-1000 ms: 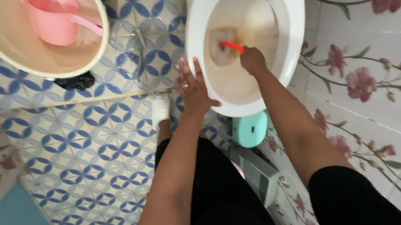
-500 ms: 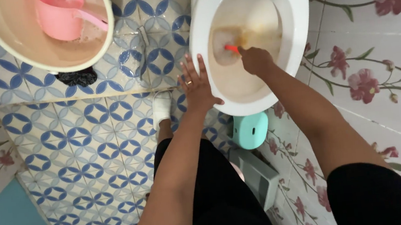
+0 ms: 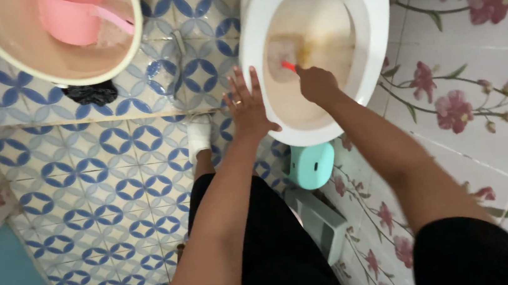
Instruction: Cleaning a toilet bowl using a brush and water.
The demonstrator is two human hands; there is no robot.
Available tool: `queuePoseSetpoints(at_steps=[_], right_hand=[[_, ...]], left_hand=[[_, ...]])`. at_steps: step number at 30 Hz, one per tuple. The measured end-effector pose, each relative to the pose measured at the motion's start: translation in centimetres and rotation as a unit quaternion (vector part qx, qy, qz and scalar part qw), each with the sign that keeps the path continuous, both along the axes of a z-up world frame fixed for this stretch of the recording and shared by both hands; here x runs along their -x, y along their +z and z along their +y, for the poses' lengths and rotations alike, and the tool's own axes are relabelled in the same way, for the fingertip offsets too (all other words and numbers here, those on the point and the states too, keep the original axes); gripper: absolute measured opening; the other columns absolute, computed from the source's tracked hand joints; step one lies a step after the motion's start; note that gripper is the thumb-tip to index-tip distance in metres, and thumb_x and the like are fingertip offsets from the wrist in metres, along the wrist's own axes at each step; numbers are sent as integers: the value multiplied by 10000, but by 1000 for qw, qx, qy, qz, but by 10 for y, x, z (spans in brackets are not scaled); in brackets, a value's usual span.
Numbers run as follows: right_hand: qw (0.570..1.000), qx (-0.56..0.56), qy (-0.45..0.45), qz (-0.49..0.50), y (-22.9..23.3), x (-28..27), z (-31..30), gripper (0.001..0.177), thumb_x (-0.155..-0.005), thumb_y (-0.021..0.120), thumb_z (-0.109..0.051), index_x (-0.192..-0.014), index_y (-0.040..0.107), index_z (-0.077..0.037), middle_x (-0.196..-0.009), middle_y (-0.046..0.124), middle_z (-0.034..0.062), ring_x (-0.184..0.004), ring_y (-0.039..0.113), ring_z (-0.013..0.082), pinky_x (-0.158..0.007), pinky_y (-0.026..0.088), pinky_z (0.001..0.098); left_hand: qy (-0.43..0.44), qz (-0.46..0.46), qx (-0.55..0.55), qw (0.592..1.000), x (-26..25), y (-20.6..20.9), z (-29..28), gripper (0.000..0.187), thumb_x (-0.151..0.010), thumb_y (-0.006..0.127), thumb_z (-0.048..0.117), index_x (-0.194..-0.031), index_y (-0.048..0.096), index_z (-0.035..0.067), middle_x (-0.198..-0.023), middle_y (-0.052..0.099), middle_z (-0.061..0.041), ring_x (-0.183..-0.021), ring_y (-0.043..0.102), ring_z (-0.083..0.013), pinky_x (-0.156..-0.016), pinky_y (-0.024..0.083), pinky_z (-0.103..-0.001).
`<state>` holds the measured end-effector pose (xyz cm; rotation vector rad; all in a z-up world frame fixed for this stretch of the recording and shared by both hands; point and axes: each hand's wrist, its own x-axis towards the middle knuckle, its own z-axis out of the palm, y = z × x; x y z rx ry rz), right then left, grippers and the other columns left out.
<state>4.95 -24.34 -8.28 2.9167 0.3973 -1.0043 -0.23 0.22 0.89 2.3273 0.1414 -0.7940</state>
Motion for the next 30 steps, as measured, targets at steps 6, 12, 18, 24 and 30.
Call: queuePoseSetpoints(at_steps=[6,12,18,24,30], right_hand=[[980,144,56,128,25,-17,30,566,-999,456,-111,-1563,448,-169,-965,768,171,-873,761,365,-706,597,517],[995,53,-70,44,-86,24,-80,365,-1068,470,-276,-1382,556,-111,-980,742,186,-925,720,384,-788,564,531],[994,82,-56,44,-32,45,-21,590,-959,493,-198,-1539,417,-120,-927,714,188,-821,708,367,-725,562,501],[988,132,-45,64,-8,5,16,666,-964,489,-157,-1611,340,-106,-911,737,194,-816,739,359,-703,589,509],[994,53,-92,11,-7,15,-46,545,-952,489,-177,-1487,508,-75,-970,713,265,-895,716,426,-793,561,556]], left_hand=[[-8,20,0,1000,0,0,-1,1695,-370,1050,412,-1612,-82,188,-1690,-97,-210,-1564,-42,-469,-1219,104,-688],[-5,14,9,1000,-1,-5,2,1706,-351,1050,407,-1607,-85,193,-1690,-83,-201,-1567,-28,-462,-1221,97,-682],[6,27,4,1000,-2,5,0,1698,-351,1053,392,-1609,-75,220,-1695,-84,-192,-1571,-25,-455,-1226,90,-670],[17,-14,8,1000,1,-3,-3,1698,-341,1047,400,-1622,-51,211,-1699,-60,-183,-1571,-2,-457,-1226,106,-680],[5,3,-2,1000,-4,-12,-7,1691,-352,1050,416,-1609,-60,200,-1691,-52,-197,-1564,-8,-474,-1216,116,-701]])
